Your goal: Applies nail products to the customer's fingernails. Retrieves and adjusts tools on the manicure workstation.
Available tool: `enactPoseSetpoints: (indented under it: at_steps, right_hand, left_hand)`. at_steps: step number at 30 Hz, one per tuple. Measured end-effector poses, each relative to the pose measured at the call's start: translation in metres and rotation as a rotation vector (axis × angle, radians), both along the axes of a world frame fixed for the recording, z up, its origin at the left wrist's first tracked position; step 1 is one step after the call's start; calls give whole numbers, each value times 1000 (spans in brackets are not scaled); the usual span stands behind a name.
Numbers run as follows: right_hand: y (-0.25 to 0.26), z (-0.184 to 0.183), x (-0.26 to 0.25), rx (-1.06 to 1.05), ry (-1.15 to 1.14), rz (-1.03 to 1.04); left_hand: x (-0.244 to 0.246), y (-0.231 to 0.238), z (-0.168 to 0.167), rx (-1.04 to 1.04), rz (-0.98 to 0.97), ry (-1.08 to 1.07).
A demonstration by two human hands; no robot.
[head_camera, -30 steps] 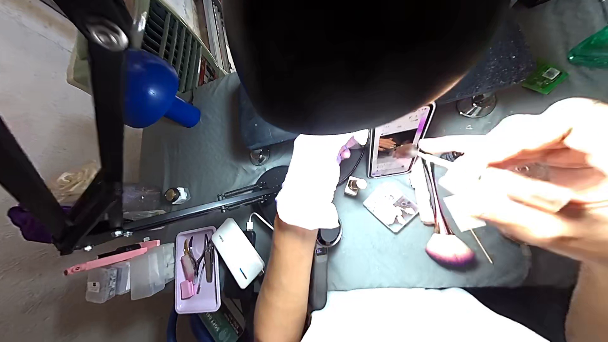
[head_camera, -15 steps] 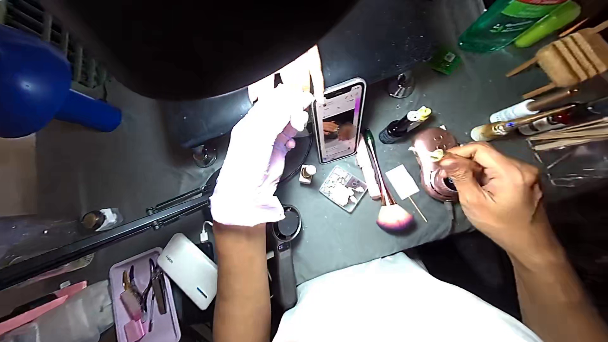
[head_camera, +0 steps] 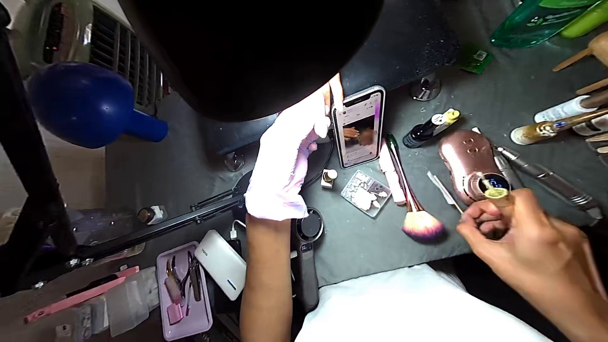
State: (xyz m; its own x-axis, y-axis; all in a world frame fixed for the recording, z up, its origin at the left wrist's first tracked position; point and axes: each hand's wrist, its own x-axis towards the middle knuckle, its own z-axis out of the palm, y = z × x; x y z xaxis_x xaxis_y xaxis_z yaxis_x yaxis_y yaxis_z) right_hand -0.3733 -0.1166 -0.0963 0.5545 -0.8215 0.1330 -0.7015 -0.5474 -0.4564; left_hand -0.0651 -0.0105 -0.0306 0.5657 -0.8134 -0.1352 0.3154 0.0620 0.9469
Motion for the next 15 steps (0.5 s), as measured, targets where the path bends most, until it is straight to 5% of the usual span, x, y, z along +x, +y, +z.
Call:
enactPoseSetpoints:
  at_steps: [7,15]
  right_hand:
    - [-29,5,4,297,-454,99]
    - [-36,17,9,147,-45,60]
  left_hand:
    - [-2,0,5,4,-11,-21]
    - [20,-29,0,-25,-84,65]
